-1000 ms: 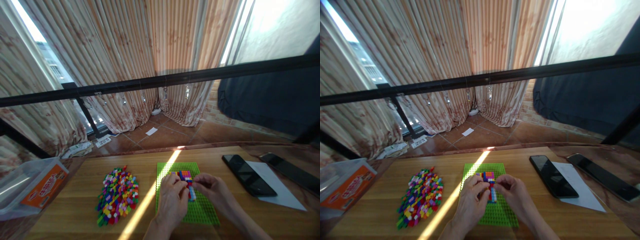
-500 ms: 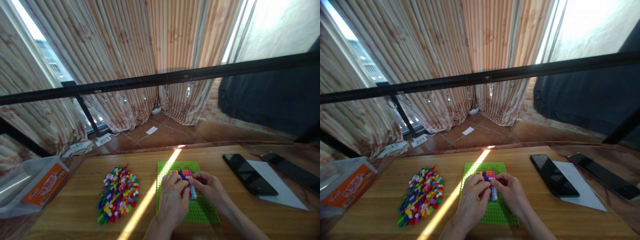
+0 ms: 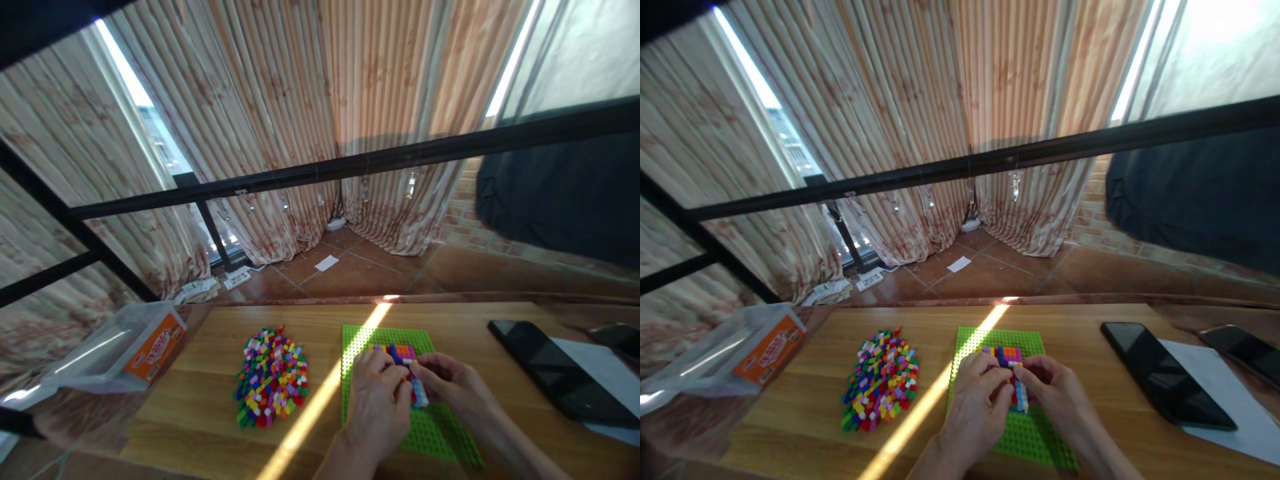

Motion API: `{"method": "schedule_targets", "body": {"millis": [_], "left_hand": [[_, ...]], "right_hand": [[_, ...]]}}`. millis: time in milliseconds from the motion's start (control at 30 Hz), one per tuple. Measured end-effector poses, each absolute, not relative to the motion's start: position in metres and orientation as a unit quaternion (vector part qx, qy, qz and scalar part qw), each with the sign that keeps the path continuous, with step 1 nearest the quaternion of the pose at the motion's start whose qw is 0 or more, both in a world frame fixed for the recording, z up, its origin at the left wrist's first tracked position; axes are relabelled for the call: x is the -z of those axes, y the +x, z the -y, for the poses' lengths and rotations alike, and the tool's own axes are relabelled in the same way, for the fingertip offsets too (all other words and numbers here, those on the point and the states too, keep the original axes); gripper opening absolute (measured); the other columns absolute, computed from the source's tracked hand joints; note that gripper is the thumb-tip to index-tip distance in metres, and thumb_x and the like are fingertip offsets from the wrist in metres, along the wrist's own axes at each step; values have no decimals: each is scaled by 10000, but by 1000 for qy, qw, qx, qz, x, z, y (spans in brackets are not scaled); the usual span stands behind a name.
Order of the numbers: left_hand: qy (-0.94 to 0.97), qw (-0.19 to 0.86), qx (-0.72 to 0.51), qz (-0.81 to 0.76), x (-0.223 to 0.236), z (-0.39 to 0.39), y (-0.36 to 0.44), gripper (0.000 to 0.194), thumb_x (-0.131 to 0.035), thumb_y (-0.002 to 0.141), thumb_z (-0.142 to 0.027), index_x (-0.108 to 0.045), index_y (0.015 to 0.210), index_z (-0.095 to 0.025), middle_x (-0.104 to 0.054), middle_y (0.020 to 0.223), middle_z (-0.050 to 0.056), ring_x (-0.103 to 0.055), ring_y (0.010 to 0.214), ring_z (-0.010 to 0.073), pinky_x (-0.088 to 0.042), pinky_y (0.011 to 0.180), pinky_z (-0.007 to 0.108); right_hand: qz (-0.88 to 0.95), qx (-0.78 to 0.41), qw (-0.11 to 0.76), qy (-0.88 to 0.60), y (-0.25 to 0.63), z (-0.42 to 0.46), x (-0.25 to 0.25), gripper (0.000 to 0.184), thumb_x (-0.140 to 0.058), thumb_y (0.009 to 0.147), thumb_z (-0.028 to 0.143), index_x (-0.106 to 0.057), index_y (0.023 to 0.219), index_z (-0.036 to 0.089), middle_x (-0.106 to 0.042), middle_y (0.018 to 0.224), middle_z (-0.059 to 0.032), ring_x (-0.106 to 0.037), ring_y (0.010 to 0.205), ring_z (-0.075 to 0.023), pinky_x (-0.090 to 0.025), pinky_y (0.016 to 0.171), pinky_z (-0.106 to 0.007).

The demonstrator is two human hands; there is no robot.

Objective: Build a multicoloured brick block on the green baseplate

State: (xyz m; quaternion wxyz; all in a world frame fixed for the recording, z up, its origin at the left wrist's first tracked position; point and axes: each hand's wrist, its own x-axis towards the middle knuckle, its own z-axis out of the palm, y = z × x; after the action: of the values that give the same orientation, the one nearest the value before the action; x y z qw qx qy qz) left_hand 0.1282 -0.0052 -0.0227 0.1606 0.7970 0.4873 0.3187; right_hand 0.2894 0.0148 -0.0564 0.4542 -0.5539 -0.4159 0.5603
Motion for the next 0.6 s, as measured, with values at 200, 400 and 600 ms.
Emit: {"method": "schedule_targets", "body": {"millis": [200, 400, 600], "left_hand": [[754, 145, -352, -536, 19, -2, 104, 202, -513, 837, -168, -659, 951, -247, -631, 957, 26, -534, 954, 192, -428, 869, 362], [681, 78, -332, -648, 24, -22, 59, 201, -541, 797, -163, -684, 931, -206, -653, 916, 48, -577, 900, 205, -443, 855, 370], [651, 12, -264, -712, 20, -34, 6, 231, -506, 804, -136, -668, 966, -162, -664, 964, 87, -591, 960, 219, -428, 901, 374]], "right_hand": [[450, -505, 432, -596, 297, -17, 48, 446, -700, 594, 583, -705, 766, 171, -669, 619, -30, -541, 480, -132, -429, 440, -242], [470, -461, 433, -616, 309, -20, 46, 454, -681, 599, 612, -695, 715, 173, -564, 505, 3, -479, 464, -121, -397, 432, -234], [479, -449, 443, -610, 308, -23, 56, 466, -657, 622, 632, -696, 717, 177, -595, 566, -11, -479, 467, -118, -382, 419, -228]]}}
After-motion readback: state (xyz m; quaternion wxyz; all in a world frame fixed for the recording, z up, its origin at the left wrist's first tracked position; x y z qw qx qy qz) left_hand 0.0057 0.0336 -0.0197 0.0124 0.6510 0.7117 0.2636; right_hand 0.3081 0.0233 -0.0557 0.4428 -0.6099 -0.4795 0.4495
